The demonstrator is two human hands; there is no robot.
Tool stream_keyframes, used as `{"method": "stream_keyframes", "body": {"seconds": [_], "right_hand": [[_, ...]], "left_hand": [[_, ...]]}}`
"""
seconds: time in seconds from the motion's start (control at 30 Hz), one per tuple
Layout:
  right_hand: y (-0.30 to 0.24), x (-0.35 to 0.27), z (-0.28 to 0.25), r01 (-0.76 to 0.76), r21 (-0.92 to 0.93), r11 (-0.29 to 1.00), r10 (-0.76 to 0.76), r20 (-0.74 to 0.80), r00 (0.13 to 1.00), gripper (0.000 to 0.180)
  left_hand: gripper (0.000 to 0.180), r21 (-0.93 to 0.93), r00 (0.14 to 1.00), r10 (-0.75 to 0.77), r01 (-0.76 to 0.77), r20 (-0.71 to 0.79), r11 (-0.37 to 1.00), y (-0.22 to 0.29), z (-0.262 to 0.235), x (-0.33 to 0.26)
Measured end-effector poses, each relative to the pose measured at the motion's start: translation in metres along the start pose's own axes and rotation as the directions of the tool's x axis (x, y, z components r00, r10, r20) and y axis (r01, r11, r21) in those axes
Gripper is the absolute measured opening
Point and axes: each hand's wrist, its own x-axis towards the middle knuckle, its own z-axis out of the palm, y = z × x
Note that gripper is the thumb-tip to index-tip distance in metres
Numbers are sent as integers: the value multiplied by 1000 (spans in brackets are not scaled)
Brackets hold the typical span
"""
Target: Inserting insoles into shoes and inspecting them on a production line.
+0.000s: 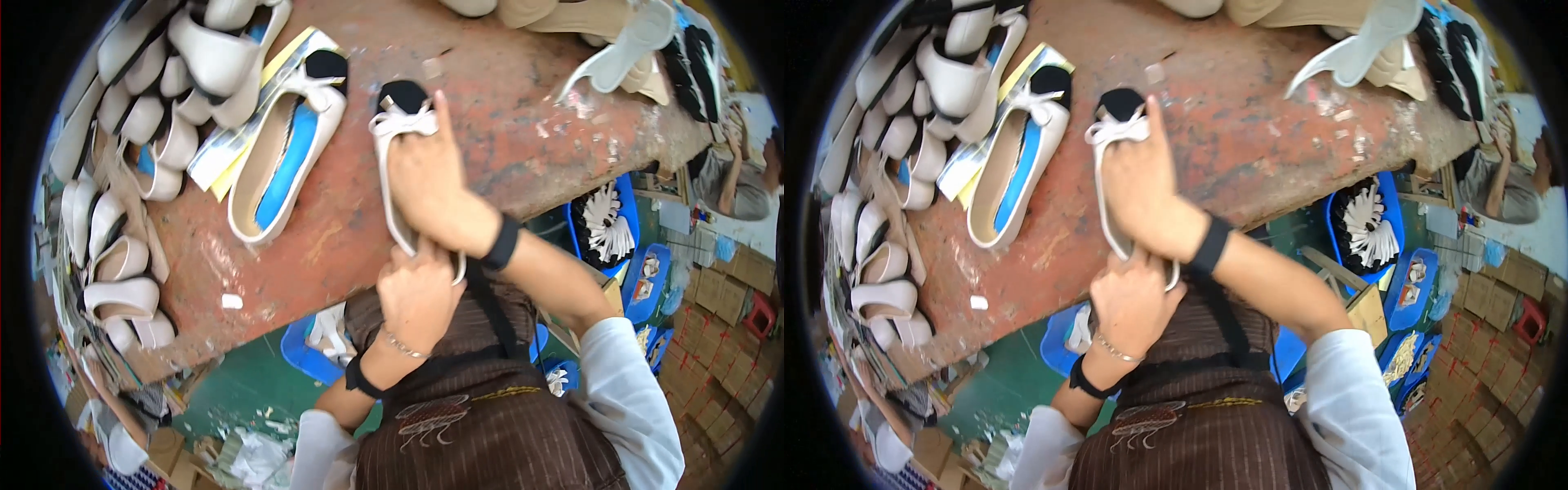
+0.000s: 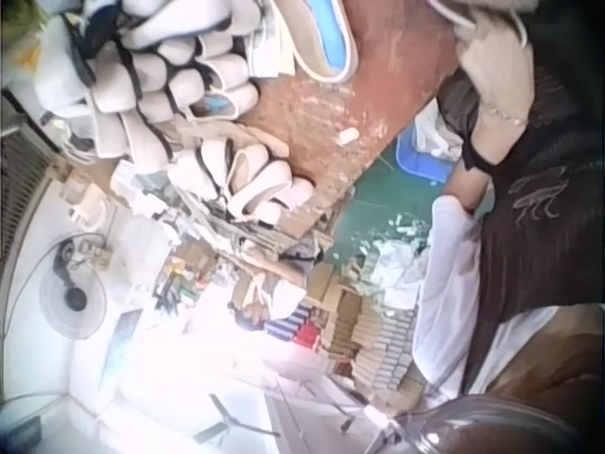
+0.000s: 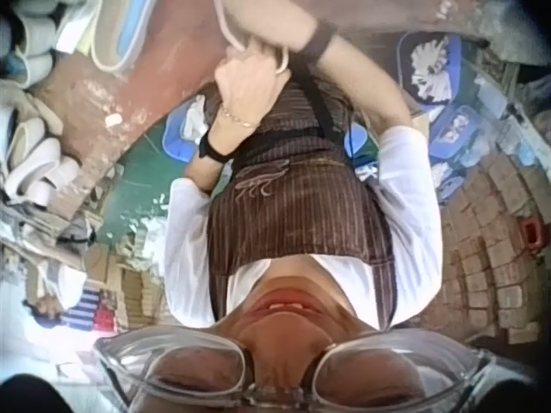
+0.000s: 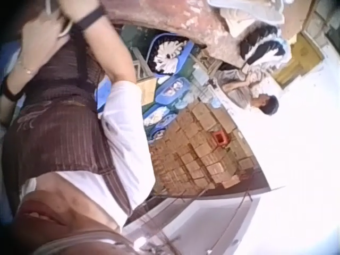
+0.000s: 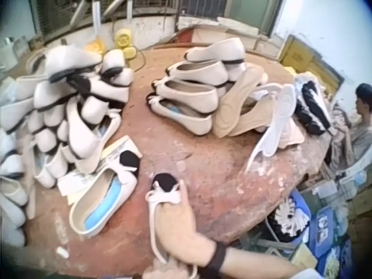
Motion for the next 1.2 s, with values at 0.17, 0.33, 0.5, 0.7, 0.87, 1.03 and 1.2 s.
{"method": "stream_keyframes", "body": {"seconds": [0.17, 0.33, 0.5, 0.7, 0.87, 1.03, 1.2], "right_hand": [[18, -35, 25, 245, -38, 969, -233, -478, 847, 34], [121, -68, -46, 203, 321, 925, 43, -621, 783, 34], [268, -49, -32, -381, -102, 919, 160, -787, 595, 40], [240, -28, -56, 43, -43, 998, -61, -750, 659, 44], [194, -38, -51, 326, 333, 885, 148, -864, 481, 24], [117, -35, -49, 603, 687, 406, 513, -717, 471, 21], [90, -28, -53, 542, 831, 120, 528, -516, 674, 39]], "left_hand": [[28, -58, 990, 18, -26, -136, 998, -4, 4, -2], [24, -558, 997, 28, -63, -72, 827, -68, -54, -46], [54, -667, 715, -520, 101, -467, 738, -197, -124, -190], [50, -155, 614, -509, 536, -603, 830, -359, -242, -192], [55, 410, 660, -346, 713, -667, 570, -445, -220, -159], [55, 90, 655, -93, 240, -750, 967, -216, -125, -34], [81, -364, 854, -81, -132, -515, 922, -85, -60, 20]]}}
